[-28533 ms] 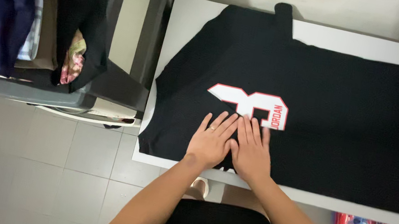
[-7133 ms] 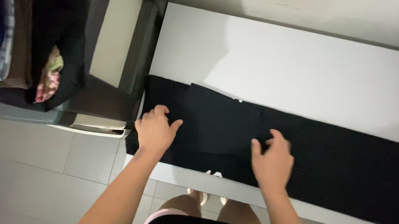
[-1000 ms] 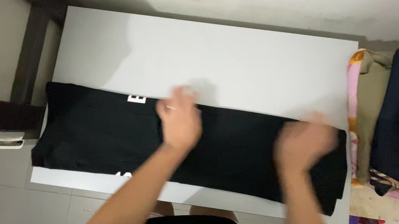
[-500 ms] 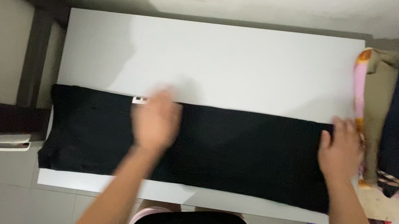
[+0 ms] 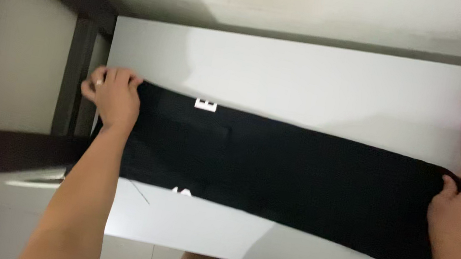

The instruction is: The person folds a black sleeveless shirt by hand on a white table and places it on a stack of clothes in a drawer.

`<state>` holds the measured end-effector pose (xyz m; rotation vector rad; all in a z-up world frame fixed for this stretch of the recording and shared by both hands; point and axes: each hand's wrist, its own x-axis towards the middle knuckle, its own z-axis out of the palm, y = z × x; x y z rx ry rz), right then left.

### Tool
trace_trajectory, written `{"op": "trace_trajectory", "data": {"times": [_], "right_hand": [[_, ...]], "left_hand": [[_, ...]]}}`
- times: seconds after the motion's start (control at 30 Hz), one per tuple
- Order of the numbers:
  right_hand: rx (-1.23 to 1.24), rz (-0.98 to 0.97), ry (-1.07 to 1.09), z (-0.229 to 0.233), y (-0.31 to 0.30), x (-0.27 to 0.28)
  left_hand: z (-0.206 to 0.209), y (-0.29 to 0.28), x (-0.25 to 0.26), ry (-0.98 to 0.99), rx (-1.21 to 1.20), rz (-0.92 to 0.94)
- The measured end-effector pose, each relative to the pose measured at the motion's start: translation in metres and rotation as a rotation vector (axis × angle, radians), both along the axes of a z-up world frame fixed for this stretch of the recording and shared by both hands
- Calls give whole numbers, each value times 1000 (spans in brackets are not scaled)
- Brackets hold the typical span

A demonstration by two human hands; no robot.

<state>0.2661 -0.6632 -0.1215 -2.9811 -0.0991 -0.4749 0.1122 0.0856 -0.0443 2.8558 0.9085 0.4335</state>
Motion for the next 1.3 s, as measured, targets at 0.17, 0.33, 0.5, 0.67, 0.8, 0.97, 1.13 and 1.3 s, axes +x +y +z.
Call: {"op": "trace_trajectory", "data": {"times": [0.17, 0.33, 0.5, 0.67, 0.8, 0.97, 1.13, 1.3], "right_hand": [[-227, -66, -146, 36, 73, 1], [32, 185, 178, 71, 265, -86], [-54, 585, 339, 76, 349, -163], [-208, 185, 351, 57, 165, -147], [102, -160, 420, 55, 40, -151], [135, -183, 273, 49, 13, -153], [-174, -107, 222, 78, 23, -152], [-501, -38, 326, 82, -1, -133]], "left_hand": [[24, -15, 58, -116, -60, 40], [29, -156, 18, -98, -103, -267], [23, -196, -47, 212, -93, -420], [11, -151, -63, 345, -84, -400], [-1, -111, -86, 323, 12, -319], [10, -70, -99, 289, -110, -471], [47, -27, -111, 328, -129, -567], [62, -8, -91, 310, 32, -707]]}}
